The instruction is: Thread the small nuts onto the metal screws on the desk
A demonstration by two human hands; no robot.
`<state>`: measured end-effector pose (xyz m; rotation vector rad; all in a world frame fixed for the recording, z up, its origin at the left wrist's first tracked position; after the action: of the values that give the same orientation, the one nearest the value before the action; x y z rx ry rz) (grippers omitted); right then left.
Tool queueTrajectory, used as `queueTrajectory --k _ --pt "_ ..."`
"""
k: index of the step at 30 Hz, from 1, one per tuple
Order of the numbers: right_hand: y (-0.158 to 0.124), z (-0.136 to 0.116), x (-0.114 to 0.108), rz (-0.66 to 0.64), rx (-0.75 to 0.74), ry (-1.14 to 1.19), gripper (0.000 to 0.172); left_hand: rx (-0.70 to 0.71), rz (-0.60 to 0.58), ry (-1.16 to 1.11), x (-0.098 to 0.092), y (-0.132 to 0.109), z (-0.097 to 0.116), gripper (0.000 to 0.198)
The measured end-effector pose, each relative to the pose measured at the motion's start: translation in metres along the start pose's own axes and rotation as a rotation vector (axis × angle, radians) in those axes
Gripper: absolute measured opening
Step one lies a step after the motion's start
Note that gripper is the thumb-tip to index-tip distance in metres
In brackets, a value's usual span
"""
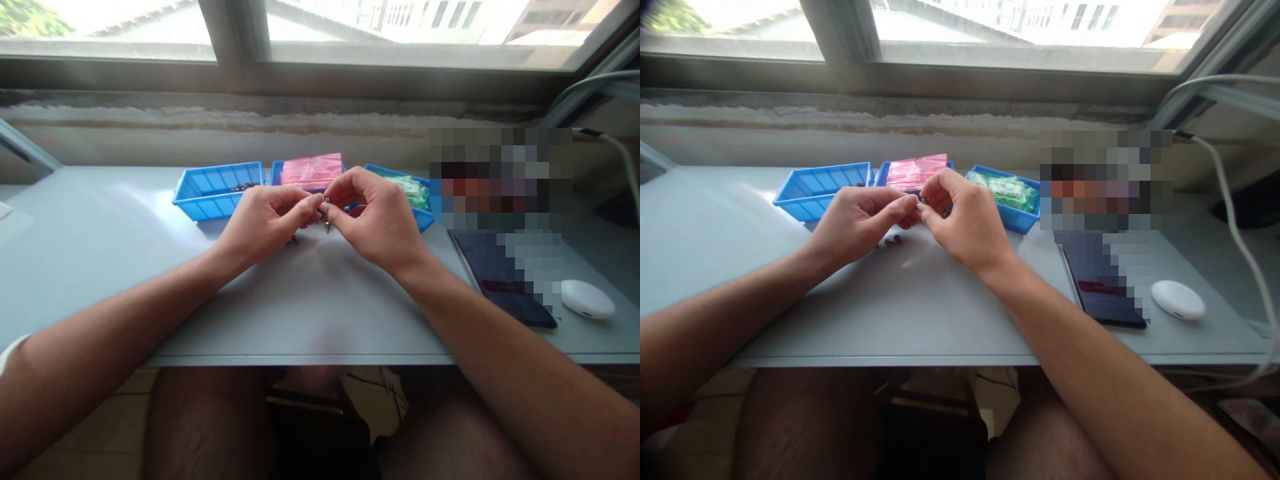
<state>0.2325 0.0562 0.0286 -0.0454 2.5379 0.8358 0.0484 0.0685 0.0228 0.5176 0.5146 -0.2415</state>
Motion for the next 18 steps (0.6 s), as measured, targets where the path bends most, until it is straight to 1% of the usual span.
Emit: queueTrajectory --k 1,4,6,8,13,18 --pt "0.0 -0.001 0.0 -0.003 -0.012 -0.01 0.012 0.0 -0.011 -0.011 0.001 0.0 0.001 0.034" --pt "0.0 -0.002 0.003 -0.033 -0.033 -0.042 0.017 -0.003 -0.022 -0.063 0.002 -0.001 0.003 0.022" --pt "-0.001 -0.002 0.005 -0.059 -0.042 -0.039 0.02 -0.009 -0.018 -0.11 0.003 -0.001 0.001 0.018" --pt "-0.001 -0.001 0.006 -0.069 -0.041 -0.036 0.02 -0.018 -0.001 -0.156 0.003 0.0 -0.002 0.018" --pt "-0.001 -0.002 0.002 -0.013 -0.022 -0.059 0.012 -0.029 0.067 -0.204 0.0 0.002 -0.01 0.019" --pt "0.001 0.0 0.005 -0.067 -0.005 -0.018 0.017 0.002 0.052 -0.211 0.002 0.001 -0.006 0.023"
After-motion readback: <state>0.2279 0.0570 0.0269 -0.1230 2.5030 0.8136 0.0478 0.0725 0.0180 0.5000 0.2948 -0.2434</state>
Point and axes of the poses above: each hand's wrist, its own y-axis towards the middle knuckle, its own x-axis out of the palm, z = x × y, the point moved 7 cm from there along y, towards the middle knuckle, and after that the axes turned 1 degree about x, right-handed, at the moved point
